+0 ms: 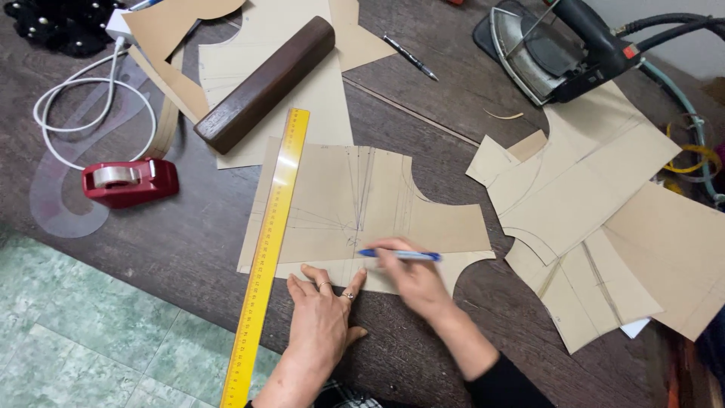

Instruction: The person uses a yellow ruler and a blue marker to draw straight lines and curves on a piece of cardboard. They measure and mark the cardboard, then draw freehand lines to connect points and outline a pattern shape.

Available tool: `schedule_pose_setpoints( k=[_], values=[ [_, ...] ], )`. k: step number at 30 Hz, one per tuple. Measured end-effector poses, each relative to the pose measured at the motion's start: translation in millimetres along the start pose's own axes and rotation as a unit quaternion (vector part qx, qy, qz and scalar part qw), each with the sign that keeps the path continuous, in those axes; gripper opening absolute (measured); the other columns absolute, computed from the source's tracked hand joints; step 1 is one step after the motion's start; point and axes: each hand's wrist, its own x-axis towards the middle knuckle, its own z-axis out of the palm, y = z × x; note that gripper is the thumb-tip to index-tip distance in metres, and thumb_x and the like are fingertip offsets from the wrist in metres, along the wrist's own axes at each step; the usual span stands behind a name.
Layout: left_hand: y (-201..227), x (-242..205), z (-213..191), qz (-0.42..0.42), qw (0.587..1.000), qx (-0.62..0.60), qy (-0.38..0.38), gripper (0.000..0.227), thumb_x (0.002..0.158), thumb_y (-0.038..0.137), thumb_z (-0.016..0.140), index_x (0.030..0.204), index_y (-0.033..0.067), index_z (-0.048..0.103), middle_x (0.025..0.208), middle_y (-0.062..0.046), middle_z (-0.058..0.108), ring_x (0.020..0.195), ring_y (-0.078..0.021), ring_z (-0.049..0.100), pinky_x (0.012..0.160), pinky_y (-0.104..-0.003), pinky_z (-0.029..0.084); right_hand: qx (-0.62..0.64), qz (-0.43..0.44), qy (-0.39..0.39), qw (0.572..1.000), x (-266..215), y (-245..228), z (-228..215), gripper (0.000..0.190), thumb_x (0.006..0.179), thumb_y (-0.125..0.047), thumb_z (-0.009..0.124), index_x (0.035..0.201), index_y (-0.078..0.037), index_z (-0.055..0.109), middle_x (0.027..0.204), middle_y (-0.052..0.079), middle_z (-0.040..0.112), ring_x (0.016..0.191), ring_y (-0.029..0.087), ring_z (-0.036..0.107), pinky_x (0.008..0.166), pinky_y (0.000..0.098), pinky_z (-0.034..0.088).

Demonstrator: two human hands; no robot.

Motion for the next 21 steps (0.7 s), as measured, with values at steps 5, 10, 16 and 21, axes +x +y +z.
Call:
schedule_pose_setpoints(
  k=[5, 10, 16, 21],
  values=[
    [7.1, 6.6, 13.0, -0.016, 1.0, -0.003, 0.01, 0.092, 0.074, 0.088, 0.052, 0.142, 0.0303, 0.031, 0.134, -0.047, 0.037, 0.118, -0.0611, 0.047, 0.102, -0.066, 0.029, -0.017, -0.007, -0.1, 0.995, 38.3, 2.3, 43.0, 0.019, 0.09, -0.023, 0.06, 0.099, -0.007, 0.066, 0.094, 0.002, 0.069, 0.085, 0.011, 0.067, 0.076, 0.0218, 0.053],
    [6.4, 8.9, 11.5, -0.013, 0.999, -0.027, -0.015, 0.082, 0.076, 0.085, 0.054, 0.135, 0.0276, 0.047, 0.137, -0.045, 0.036, 0.123, -0.061, 0.042, 0.106, -0.067, 0.025, -0.038, -0.008, -0.143, 0.989, 54.4, -10.5, 66.5, 0.017, 0.086, -0.022, 0.063, 0.095, -0.01, 0.07, 0.081, 0.001, 0.07, 0.072, 0.008, 0.063, 0.066, 0.0216, 0.05],
    [7.7, 11.7, 13.0, 0.006, 0.998, -0.037, -0.056, 0.082, 0.081, 0.083, 0.05, 0.139, 0.0259, 0.045, 0.14, -0.039, 0.038, 0.125, -0.0642, 0.039, 0.106, -0.071, 0.019, -0.114, -0.036, -0.182, 0.976, 60.7, -11.3, 72.8, 0.022, 0.086, -0.028, 0.058, 0.097, -0.014, 0.071, 0.091, 0.0, 0.074, 0.082, 0.013, 0.069, 0.071, 0.0254, 0.053],
    [7.0, 11.3, 11.3, 0.009, 0.998, -0.039, -0.058, 0.084, 0.081, 0.082, 0.051, 0.14, 0.0222, 0.045, 0.141, -0.036, 0.04, 0.127, -0.0637, 0.037, 0.106, -0.071, 0.02, -0.106, -0.084, -0.188, 0.973, 62.9, -5.3, 76.7, 0.019, 0.088, -0.026, 0.059, 0.097, -0.013, 0.07, 0.092, -0.002, 0.073, 0.083, 0.012, 0.067, 0.075, 0.0255, 0.051]
  ],
)
